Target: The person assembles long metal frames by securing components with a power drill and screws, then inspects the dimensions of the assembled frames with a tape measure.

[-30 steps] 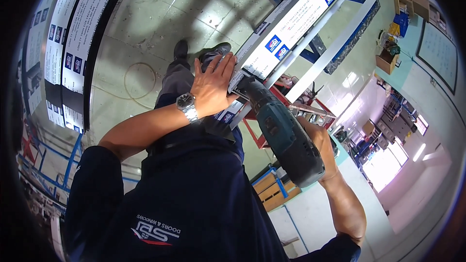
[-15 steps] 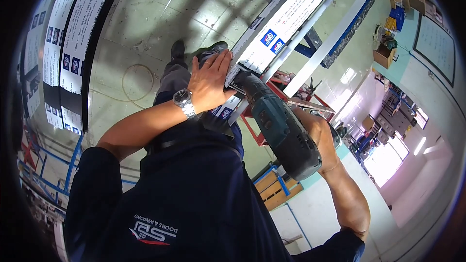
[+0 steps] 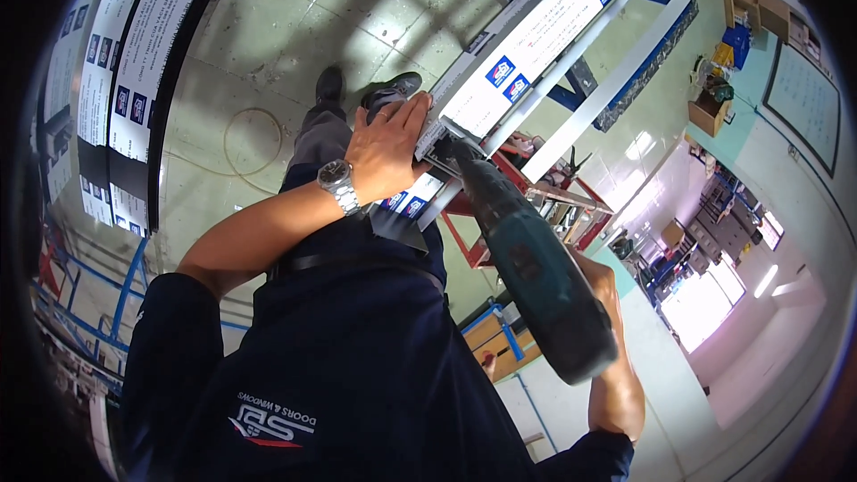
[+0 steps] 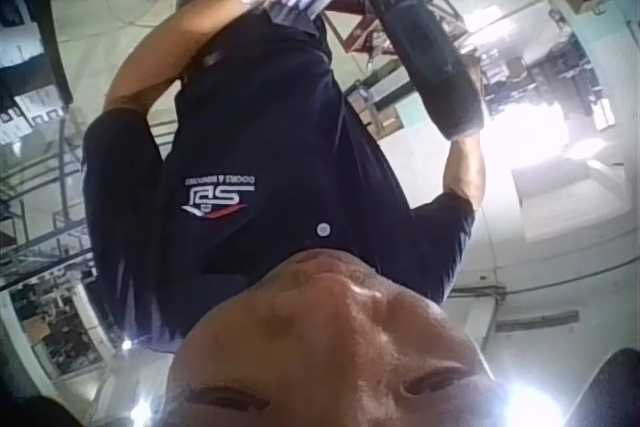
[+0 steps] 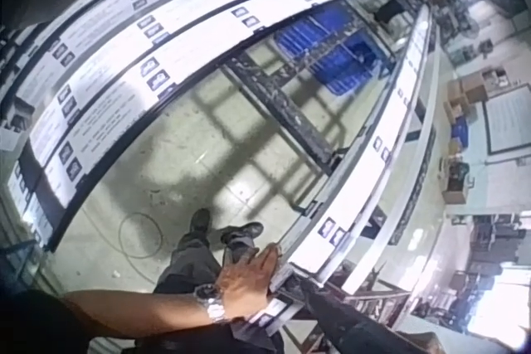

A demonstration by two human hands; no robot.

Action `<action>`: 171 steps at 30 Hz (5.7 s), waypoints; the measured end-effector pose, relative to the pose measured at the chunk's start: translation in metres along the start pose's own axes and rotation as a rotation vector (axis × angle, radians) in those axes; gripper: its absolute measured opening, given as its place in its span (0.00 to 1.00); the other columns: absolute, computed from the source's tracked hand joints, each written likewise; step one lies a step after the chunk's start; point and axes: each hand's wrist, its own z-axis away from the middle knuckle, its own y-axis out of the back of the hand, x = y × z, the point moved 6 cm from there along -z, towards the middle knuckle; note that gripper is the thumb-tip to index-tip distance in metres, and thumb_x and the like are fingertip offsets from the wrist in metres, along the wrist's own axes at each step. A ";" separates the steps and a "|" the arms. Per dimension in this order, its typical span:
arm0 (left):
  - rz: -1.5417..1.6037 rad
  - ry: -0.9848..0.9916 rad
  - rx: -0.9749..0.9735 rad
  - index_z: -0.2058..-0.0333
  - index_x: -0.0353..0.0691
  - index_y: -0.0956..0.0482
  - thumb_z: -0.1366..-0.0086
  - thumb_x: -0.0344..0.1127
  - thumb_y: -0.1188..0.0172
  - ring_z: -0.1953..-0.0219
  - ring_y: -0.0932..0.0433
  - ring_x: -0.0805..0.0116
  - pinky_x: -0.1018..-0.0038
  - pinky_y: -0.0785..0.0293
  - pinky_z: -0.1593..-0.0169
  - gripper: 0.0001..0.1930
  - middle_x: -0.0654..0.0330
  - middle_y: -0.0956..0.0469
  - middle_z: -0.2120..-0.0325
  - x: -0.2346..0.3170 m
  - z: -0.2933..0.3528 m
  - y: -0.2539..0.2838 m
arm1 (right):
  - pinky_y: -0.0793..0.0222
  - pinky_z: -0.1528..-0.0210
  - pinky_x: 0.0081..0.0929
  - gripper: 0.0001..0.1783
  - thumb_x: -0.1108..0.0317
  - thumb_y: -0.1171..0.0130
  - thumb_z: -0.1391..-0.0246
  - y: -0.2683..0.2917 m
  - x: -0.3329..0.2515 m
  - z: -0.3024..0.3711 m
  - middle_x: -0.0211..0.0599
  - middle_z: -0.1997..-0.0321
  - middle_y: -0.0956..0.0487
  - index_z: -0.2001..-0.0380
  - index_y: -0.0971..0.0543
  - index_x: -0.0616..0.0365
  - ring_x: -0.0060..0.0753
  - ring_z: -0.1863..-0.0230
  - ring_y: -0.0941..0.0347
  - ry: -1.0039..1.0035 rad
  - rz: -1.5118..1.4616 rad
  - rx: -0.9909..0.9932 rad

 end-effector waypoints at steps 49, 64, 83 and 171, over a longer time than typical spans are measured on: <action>0.385 -0.002 -0.340 0.30 0.53 0.74 0.48 0.41 0.32 0.56 0.25 0.33 0.53 0.26 0.51 0.60 0.31 0.34 0.51 -0.016 0.001 -0.013 | 0.31 0.68 0.34 0.19 0.60 0.38 0.58 -0.027 -0.022 -0.026 0.47 0.74 0.26 0.70 0.24 0.67 0.47 0.74 0.25 0.136 -0.010 -0.084; 0.389 0.027 -0.357 0.30 0.52 0.73 0.47 0.40 0.33 0.54 0.25 0.33 0.53 0.26 0.51 0.59 0.31 0.37 0.45 -0.016 0.002 -0.012 | 0.33 0.72 0.39 0.21 0.53 0.42 0.55 -0.025 -0.020 -0.029 0.49 0.78 0.29 0.72 0.25 0.65 0.53 0.76 0.27 0.211 0.035 -0.067; 0.363 0.015 -0.342 0.30 0.52 0.73 0.47 0.40 0.33 0.51 0.26 0.34 0.54 0.27 0.49 0.59 0.33 0.36 0.44 -0.016 0.005 -0.015 | 0.31 0.70 0.38 0.24 0.54 0.39 0.61 -0.023 -0.020 -0.028 0.49 0.75 0.25 0.66 0.25 0.63 0.57 0.72 0.26 0.246 0.048 -0.105; -0.299 0.261 0.167 0.35 0.33 0.47 0.57 0.53 0.23 0.46 0.25 0.54 0.67 0.30 0.44 0.57 0.42 0.27 0.47 0.076 0.043 -0.031 | 0.31 0.51 0.48 0.44 0.66 0.34 0.55 -0.140 0.904 0.027 0.51 0.53 0.24 0.34 0.40 0.36 0.53 0.52 0.25 -1.078 -0.074 1.001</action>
